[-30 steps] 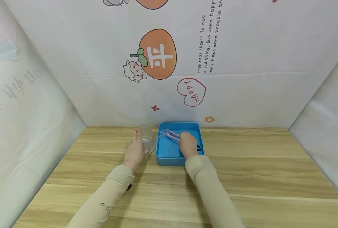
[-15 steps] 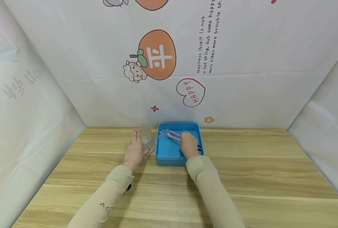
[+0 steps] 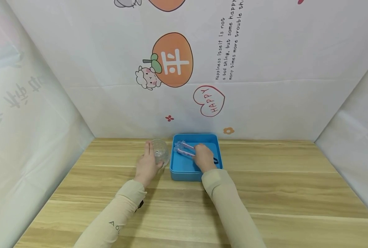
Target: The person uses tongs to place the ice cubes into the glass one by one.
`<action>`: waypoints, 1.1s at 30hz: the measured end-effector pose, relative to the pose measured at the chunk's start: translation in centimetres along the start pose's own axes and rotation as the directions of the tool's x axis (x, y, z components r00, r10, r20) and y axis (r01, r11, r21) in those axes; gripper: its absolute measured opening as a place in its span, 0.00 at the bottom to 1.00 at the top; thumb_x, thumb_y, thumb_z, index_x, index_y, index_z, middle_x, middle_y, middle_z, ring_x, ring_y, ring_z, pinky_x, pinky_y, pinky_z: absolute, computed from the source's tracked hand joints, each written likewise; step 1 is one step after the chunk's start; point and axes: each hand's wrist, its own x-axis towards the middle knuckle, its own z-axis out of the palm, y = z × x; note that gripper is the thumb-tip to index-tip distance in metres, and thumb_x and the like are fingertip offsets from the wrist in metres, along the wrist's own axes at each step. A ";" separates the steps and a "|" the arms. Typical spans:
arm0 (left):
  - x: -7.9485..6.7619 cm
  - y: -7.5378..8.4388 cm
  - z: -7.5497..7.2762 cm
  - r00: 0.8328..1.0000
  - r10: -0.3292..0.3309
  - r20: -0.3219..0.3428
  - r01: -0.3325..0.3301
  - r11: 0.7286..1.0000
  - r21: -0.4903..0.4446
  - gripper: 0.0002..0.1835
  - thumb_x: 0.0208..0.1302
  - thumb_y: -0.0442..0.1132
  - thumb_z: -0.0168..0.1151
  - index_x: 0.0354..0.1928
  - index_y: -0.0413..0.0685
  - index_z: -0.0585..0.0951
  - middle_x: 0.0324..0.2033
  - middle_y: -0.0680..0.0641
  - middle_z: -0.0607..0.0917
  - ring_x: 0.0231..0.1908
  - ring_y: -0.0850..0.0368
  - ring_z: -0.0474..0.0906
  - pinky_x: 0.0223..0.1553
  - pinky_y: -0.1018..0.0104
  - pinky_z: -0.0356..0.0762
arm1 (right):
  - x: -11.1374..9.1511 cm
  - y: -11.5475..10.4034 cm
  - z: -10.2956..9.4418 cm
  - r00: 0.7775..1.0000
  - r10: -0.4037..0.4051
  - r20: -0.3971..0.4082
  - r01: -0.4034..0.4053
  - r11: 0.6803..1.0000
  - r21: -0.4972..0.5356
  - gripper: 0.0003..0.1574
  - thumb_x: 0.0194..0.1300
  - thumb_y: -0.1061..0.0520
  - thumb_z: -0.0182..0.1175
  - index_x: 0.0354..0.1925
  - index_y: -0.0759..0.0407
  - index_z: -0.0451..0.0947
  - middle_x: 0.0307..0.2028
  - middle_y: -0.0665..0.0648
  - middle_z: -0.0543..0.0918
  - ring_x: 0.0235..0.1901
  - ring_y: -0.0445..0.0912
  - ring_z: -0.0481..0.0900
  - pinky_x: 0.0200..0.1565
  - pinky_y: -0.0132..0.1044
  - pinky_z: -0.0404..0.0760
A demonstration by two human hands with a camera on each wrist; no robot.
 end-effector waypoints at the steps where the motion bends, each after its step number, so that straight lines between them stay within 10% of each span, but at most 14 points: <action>1: 0.0 0.0 0.0 1.000 0.000 -0.001 0.000 1.000 -0.002 0.52 0.55 0.51 0.69 0.73 0.35 0.51 0.72 0.37 0.58 0.37 0.44 0.81 0.38 0.57 0.81 | 0.0 0.0 0.0 1.000 0.001 0.007 -0.001 1.000 0.008 0.27 0.61 0.59 0.64 0.58 0.65 0.75 0.54 0.65 0.79 0.53 0.57 0.77 0.54 0.51 0.79; 33: -0.1 0.0 0.2 1.000 0.001 -0.005 -0.001 1.000 -0.020 0.52 0.55 0.51 0.69 0.73 0.35 0.51 0.72 0.37 0.58 0.38 0.44 0.80 0.37 0.57 0.82 | -1.5 0.7 -0.9 0.985 -0.164 -0.053 0.158 0.983 -0.096 0.21 0.57 0.59 0.67 0.51 0.63 0.81 0.45 0.61 0.84 0.43 0.53 0.82 0.45 0.46 0.83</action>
